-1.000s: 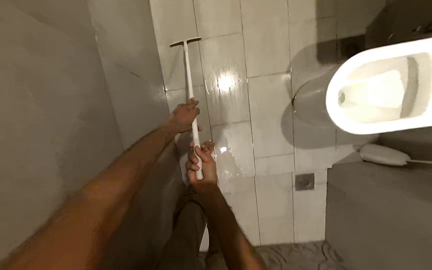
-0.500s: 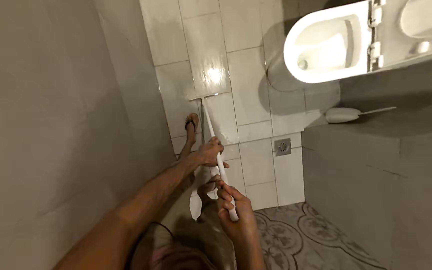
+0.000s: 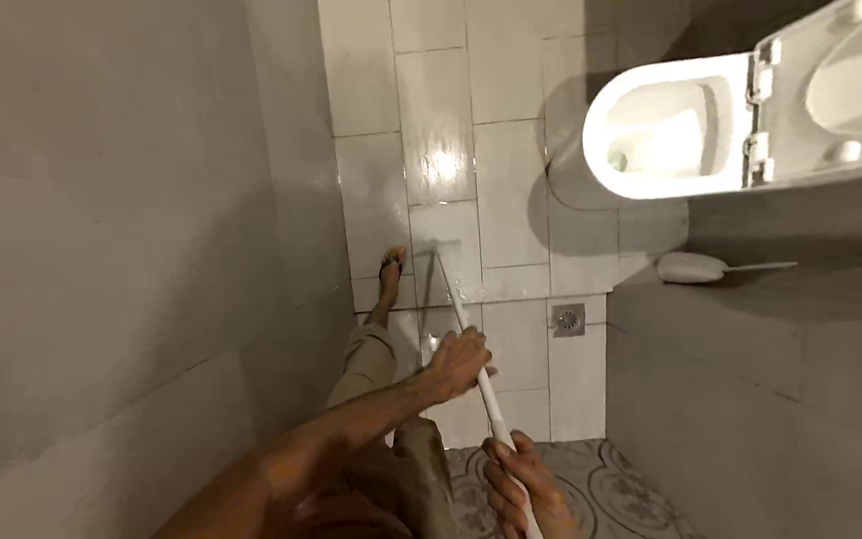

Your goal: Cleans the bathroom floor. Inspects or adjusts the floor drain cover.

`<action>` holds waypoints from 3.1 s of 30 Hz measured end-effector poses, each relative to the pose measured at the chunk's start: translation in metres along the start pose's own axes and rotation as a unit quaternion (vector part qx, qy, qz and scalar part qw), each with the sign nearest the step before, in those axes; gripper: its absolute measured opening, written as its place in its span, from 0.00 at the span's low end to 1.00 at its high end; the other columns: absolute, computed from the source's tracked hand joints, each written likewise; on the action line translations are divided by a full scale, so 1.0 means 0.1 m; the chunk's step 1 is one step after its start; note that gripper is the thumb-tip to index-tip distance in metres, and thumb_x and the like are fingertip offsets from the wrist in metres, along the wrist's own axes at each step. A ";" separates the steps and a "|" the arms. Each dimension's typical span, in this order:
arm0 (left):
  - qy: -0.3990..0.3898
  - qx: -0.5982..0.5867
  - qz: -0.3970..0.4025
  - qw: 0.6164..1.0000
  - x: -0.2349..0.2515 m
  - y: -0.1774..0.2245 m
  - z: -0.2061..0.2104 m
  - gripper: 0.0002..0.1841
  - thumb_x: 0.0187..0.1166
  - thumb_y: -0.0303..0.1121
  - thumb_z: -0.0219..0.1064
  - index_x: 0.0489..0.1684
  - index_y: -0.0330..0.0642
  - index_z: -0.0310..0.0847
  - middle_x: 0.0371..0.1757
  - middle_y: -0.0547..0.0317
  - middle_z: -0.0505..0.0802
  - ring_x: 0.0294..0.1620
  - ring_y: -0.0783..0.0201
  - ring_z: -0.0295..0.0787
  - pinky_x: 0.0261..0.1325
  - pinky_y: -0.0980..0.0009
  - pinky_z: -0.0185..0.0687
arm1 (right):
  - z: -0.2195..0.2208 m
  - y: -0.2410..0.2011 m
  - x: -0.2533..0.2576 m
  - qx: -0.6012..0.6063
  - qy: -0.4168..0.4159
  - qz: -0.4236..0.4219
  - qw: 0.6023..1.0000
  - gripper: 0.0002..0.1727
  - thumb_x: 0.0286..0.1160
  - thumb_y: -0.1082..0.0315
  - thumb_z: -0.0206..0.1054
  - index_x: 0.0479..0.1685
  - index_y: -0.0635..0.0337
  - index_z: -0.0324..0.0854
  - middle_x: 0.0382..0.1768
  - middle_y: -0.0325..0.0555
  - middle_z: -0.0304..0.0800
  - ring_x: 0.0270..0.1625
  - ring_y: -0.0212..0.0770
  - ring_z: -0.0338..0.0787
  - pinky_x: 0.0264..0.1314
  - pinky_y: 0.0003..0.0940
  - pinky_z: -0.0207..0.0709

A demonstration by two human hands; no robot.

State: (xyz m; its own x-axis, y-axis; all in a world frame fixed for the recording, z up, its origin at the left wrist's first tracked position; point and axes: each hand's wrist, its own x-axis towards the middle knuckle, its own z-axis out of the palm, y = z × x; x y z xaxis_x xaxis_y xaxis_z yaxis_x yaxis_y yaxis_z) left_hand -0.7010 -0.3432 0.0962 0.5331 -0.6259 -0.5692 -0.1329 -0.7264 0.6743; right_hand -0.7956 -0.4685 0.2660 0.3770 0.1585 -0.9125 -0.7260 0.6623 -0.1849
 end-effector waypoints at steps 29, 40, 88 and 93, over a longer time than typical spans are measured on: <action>0.104 -0.100 -0.136 0.980 -0.40 -1.29 1.02 0.28 0.52 0.48 0.91 0.48 0.40 0.91 0.76 0.42 0.80 0.89 0.39 0.59 0.88 0.49 0.62 | -0.53 0.99 0.98 0.042 -0.048 0.157 0.986 0.05 0.93 0.66 0.50 0.53 0.54 0.69 0.33 0.43 0.80 0.11 0.28 0.71 0.09 0.19 0.70; 0.082 -0.224 -0.196 0.951 -1.28 -0.03 2.83 0.28 0.62 0.53 0.85 0.52 0.40 0.89 0.80 0.45 0.77 0.88 0.43 0.60 0.82 0.47 0.70 | -1.90 1.59 -0.34 -0.012 0.016 0.191 0.981 0.05 0.92 0.69 0.51 0.58 0.55 0.66 0.32 0.43 0.79 0.11 0.27 0.69 0.07 0.18 0.67; -0.007 -0.013 -0.064 0.998 -0.18 1.56 2.73 0.38 0.82 0.67 0.56 0.65 0.36 0.82 0.69 0.40 0.86 0.77 0.41 0.76 0.72 0.40 0.74 | -3.18 0.14 -0.98 -0.156 -0.005 0.079 0.985 0.17 0.86 0.71 0.55 0.71 0.59 0.65 0.36 0.46 0.82 0.13 0.25 0.70 0.10 0.18 0.65; 0.167 -0.028 -0.142 0.975 0.15 0.37 2.19 0.30 0.71 0.56 0.77 0.58 0.37 0.86 0.67 0.41 0.85 0.74 0.41 0.79 0.67 0.40 0.80 | -2.53 0.15 0.48 -0.153 -0.094 0.097 0.979 0.18 0.88 0.71 0.55 0.74 0.57 0.64 0.38 0.44 0.83 0.17 0.26 0.71 0.14 0.18 0.66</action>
State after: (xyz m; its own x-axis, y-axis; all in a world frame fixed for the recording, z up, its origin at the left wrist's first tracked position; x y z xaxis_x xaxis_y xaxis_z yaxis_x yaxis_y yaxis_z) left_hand -0.8814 -0.4417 0.0096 0.7857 -0.2666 -0.5582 0.1015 -0.8346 0.5414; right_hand -0.9335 -0.6366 0.1274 0.2938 0.4104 -0.8633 -0.9220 0.3599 -0.1426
